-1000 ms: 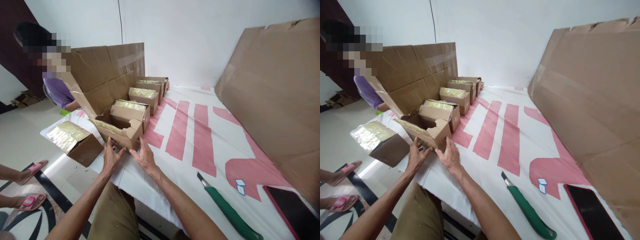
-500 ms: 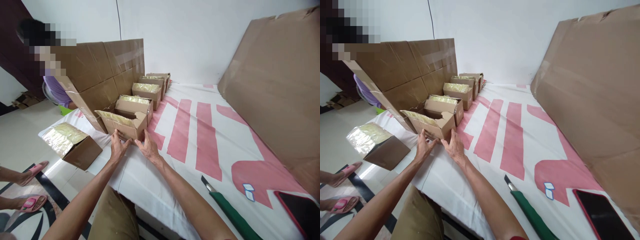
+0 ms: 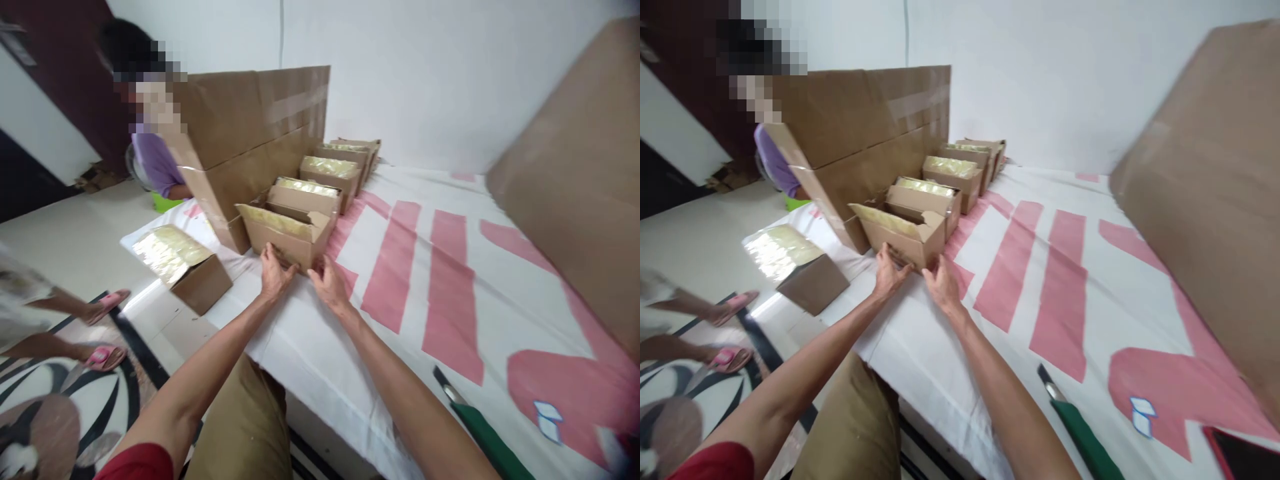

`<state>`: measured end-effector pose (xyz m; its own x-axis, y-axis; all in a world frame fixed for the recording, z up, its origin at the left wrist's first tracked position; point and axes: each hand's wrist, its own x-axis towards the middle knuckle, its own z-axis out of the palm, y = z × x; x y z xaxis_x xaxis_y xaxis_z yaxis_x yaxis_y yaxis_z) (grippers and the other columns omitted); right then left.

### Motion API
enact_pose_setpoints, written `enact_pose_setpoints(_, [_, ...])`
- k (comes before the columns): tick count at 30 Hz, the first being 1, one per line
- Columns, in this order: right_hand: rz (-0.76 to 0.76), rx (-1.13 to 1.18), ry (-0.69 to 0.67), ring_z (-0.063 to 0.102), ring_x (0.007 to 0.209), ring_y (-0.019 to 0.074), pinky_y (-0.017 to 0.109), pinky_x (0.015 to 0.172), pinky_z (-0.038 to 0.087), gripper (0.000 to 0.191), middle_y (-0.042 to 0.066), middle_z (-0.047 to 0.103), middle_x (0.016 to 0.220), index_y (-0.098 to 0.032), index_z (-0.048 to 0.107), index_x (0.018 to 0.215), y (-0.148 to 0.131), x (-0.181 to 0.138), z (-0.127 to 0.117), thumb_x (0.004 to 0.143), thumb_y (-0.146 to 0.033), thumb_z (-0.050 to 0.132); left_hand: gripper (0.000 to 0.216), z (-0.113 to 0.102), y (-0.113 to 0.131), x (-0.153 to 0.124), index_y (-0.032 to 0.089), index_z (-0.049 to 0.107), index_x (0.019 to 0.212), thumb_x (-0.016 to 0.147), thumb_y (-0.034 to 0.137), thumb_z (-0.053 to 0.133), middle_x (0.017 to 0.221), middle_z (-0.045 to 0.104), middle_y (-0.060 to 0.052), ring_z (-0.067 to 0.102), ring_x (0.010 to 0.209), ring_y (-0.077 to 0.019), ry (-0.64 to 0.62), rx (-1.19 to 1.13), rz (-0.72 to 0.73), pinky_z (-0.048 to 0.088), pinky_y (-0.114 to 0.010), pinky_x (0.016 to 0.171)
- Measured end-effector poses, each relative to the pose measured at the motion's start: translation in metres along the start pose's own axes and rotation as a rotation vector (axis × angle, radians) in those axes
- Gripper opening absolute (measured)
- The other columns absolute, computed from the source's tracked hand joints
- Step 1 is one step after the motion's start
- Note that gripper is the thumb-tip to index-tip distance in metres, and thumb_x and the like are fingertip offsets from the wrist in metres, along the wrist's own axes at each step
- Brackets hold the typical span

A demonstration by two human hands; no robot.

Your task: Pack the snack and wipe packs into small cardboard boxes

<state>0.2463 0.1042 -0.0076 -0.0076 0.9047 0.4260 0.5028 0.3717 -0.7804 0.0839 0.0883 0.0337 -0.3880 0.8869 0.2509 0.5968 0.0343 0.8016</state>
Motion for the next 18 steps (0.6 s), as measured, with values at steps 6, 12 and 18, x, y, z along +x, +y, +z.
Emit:
enact_pose_setpoints(6, [0.009, 0.039, 0.025, 0.071, 0.098, 0.0306, 0.052, 0.093, 0.055, 0.039, 0.016, 0.077, 0.104, -0.016, 0.067, 0.116, -0.015, -0.036, -0.014, 0.089, -0.039, 0.050, 0.059, -0.092, 0.009, -0.058, 0.022, 0.054, 0.148, 0.090, 0.027, 0.063, 0.148, 0.061, -0.016, 0.060, 0.138, -0.0300, -0.232, 0.011, 0.517, 0.052, -0.048, 0.115])
enact_pose_setpoints(12, [-0.158, 0.116, -0.187, 0.072, 0.099, 0.0271, 0.046, 0.095, 0.057, 0.027, 0.009, 0.078, 0.104, -0.023, 0.073, 0.106, -0.083, -0.054, 0.042, 0.087, -0.033, 0.058, 0.042, -0.247, -0.022, -0.024, 0.020, 0.065, 0.129, 0.087, 0.027, 0.065, 0.134, 0.067, -0.011, 0.061, 0.131, -0.0289, 0.348, 0.060, 0.452, 0.051, -0.051, 0.114])
enact_pose_setpoints(18, [-0.169, 0.260, -0.339, 0.059, 0.136, 0.0315, 0.050, 0.106, 0.054, 0.075, 0.016, 0.057, 0.155, -0.021, 0.045, 0.156, -0.159, -0.042, 0.128, 0.090, -0.048, 0.066, 0.055, -0.296, -0.104, 0.084, 0.017, 0.059, 0.126, 0.074, 0.030, 0.071, 0.135, 0.061, -0.015, 0.060, 0.128, -0.0277, 0.520, -0.402, -0.305, 0.052, -0.042, 0.107])
